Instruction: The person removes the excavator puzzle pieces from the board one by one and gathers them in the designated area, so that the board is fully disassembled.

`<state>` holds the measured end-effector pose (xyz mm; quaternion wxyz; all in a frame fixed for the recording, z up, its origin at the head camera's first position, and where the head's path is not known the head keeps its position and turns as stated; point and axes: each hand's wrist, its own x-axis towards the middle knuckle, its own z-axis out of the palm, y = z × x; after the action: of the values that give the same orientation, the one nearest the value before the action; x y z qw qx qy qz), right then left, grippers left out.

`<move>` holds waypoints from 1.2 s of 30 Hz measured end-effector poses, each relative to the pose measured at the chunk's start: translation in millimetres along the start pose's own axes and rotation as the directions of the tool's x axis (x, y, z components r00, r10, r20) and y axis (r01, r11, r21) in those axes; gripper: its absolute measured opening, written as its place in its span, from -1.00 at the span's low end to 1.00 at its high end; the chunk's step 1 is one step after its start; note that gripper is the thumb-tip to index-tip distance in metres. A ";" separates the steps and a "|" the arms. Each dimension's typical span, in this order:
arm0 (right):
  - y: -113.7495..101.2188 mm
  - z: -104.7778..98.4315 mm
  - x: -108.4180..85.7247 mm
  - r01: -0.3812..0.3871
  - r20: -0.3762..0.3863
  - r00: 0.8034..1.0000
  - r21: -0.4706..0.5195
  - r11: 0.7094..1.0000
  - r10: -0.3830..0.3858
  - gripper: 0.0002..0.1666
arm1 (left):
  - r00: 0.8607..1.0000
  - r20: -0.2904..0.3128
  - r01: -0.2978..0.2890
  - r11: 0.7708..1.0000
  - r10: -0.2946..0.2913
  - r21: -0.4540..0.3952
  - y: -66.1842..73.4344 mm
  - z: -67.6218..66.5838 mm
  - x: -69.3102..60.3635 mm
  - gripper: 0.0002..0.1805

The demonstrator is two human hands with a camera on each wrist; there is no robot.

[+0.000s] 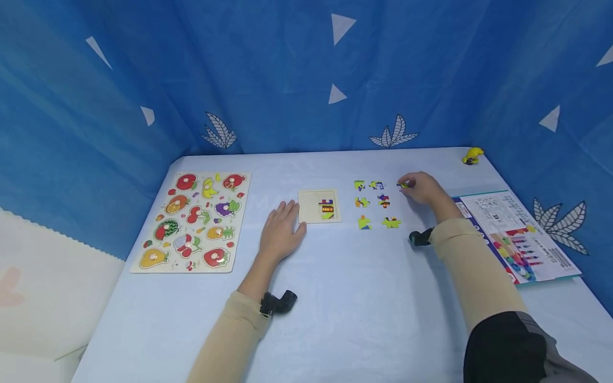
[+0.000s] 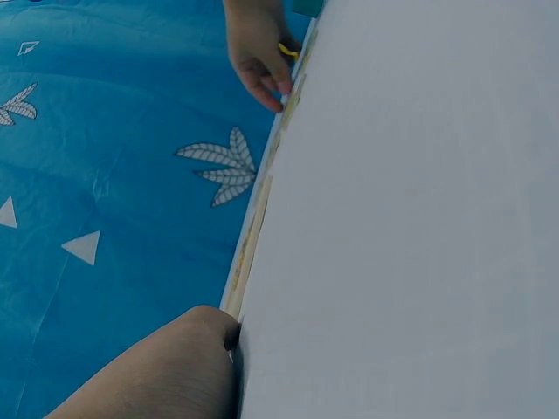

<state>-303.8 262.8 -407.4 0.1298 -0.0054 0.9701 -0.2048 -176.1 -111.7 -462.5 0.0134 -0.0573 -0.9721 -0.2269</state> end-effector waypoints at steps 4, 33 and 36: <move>1.6 -0.4 -2.3 0.017 0.004 1.000 -0.007 1.000 -0.017 -0.56 | 1.000 0.002 0.001 1.000 -0.001 0.001 0.5 -0.4 0.0 -0.28; -26.9 10.7 -11.4 0.111 -0.151 0.983 0.058 0.992 -0.101 -0.51 | 1.000 0.007 0.002 1.000 -0.002 0.007 1.2 -0.8 -0.3 -0.28; -47.3 17.1 -15.5 0.166 -0.152 0.976 0.074 0.983 -0.153 -0.49 | 1.000 0.007 0.002 1.000 -0.002 0.004 1.3 -1.5 -0.7 -0.28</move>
<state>-286.4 213.7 -399.8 0.0419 -0.0627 0.9638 -0.2559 -175.3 -111.3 -460.5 0.0102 -0.0573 -0.9727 -0.2246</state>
